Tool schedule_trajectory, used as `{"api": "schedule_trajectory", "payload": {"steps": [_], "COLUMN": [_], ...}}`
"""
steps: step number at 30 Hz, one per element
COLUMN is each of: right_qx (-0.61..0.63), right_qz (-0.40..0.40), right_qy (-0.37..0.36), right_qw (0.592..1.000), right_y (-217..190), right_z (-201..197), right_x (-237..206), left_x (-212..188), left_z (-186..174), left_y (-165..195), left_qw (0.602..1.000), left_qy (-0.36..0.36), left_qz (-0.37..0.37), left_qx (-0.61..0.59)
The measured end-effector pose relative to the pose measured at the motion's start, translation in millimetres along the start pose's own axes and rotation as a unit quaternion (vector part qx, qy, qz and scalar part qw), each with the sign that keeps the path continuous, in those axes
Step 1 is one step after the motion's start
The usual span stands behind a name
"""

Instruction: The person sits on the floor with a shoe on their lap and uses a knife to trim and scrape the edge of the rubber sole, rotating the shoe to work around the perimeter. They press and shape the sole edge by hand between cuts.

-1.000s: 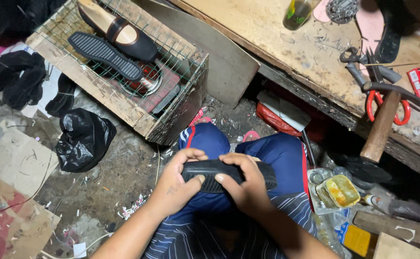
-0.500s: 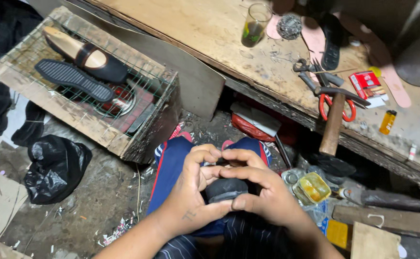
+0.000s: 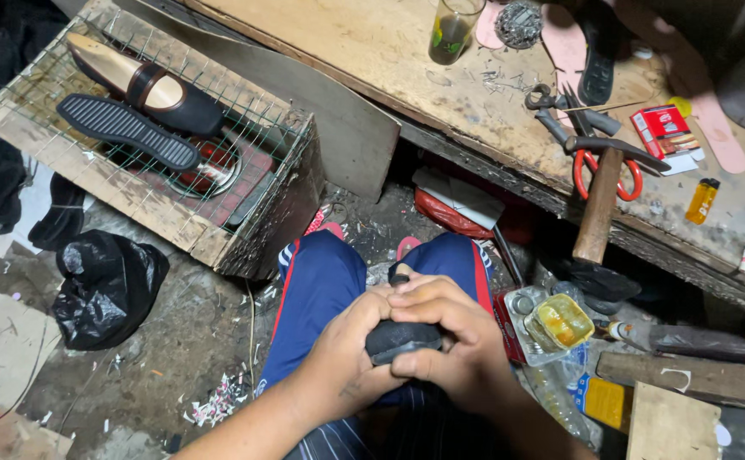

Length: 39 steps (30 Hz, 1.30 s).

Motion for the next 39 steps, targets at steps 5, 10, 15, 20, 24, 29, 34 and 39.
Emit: {"api": "schedule_trajectory", "payload": {"steps": [5,10,15,20,24,29,34,39], "right_qx": [0.016,0.46,0.536,0.359,0.268,0.204,0.12,0.154], "right_qz": [0.036,0.01,-0.006,0.089,0.143,0.199,0.172,0.262], "right_qy": [0.023,0.24,0.276,0.245,0.181,0.131,0.088,0.139], "right_qw": [0.999,0.855,0.798,0.896,0.936,0.949,0.974,0.942], "right_y": [1,7,33,62,70,69,64,81], "right_z": [-9,-53,-71,-77,-78,-73,-71,-81], "right_x": [8,10,-6,-34,-51,-59,-55,-48], "left_x": [2,-1,-21,-31,-31,-34,-39,-36], "left_z": [5,-5,-9,-28,-37,-39,-32,-35], "left_y": [-17,-8,-20,-38,-60,-84,-100,-94], "left_qw": [0.989,0.997,0.988,0.991,0.986,0.983,0.98,0.983], "left_qy": [-0.04,0.021,0.006,0.018,-0.036,-0.085,-0.092,-0.079], "left_qz": [-0.099,-0.027,-0.143,-0.13,-0.161,-0.161,-0.175,-0.167], "left_qx": [-0.098,0.074,0.051,0.006,0.006,0.0,-0.015,-0.024]}}
Point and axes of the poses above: each hand's wrist, its own x-axis towards the middle knuckle, its own z-axis out of the palm, y = z × x, the point moved 5 cm from there along x, towards the middle knuckle, and after that the axes turned 10 degrees about x, right-handed, at the moved point
